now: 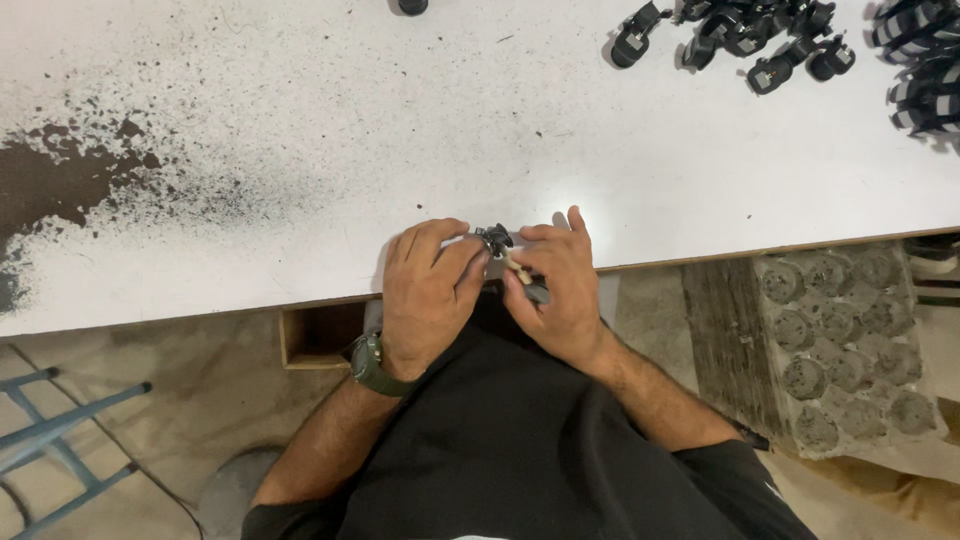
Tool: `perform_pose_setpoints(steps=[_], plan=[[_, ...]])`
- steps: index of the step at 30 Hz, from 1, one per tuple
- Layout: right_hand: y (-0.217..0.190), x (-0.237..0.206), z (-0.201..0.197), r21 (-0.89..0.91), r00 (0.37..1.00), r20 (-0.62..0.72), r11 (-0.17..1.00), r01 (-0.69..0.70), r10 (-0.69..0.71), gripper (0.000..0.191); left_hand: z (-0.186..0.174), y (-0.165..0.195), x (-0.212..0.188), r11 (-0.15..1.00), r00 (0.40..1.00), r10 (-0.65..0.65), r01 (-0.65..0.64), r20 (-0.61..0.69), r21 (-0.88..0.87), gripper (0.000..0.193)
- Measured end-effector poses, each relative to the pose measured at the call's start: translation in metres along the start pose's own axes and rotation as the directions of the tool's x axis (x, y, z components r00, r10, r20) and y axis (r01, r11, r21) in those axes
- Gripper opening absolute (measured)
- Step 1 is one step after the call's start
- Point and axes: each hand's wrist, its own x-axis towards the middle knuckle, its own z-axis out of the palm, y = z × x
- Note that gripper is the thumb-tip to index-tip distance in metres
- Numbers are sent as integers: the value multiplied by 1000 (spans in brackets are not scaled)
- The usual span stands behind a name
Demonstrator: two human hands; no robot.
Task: The person sits at a white workbench and assembles small black plastic parts onto metal hub bases, pressing each piece into place around the hub by hand and using a small blade-like tool to help seat the parts. Finished assemblies are set aside on the table as more parts are picked from the pile.
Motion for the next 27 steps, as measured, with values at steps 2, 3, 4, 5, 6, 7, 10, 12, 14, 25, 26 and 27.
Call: perform_pose_setpoints(steps=[2,3,4,5,6,7,10,12,14,25,26,27], plan=[[1,1,2,-17,1000,-6,1000,-13,13,33,1,1,-1,1000,1000,6,-6,-18,8,20],[1,2,2,-20,1000,-6,1000,-10,10,33,1,1,-1,1000,1000,8,-8,-26,11,20],[2,2,2,-22,1000,-6,1000,-7,7,33,1,1,-1,1000,999,9,-9,-34,16,20],[2,1,2,-23,1000,-6,1000,-3,3,33,1,1,-1,1000,999,22,-21,-40,15,20],[2,1,2,-9,1000,-9,1000,11,-11,33,1,1,-2,999,998,34,-33,-47,15,20],[2,0,1,7,1000,-12,1000,26,-26,33,1,1,-2,999,998,45,-44,-54,16,20],[3,-1,3,15,999,-15,999,36,-35,33,0,1,-3,998,997,55,-53,-61,32,21],[3,-1,5,8,999,-23,1000,25,-25,33,1,0,-4,998,997,53,-51,-64,32,21],[3,-1,7,1,999,-39,1000,13,-13,33,2,-2,-4,998,996,61,-59,-67,27,21],[4,-1,7,17,1000,-23,1000,-1,1,32,5,-4,-6,975,981,187,-179,-47,132,11],[3,-1,7,18,1000,-25,1000,-4,5,32,5,-3,-6,974,979,196,-187,-58,131,11],[3,-1,7,18,1000,-23,1000,-2,3,32,6,-3,-5,973,977,203,-193,-70,131,11]])
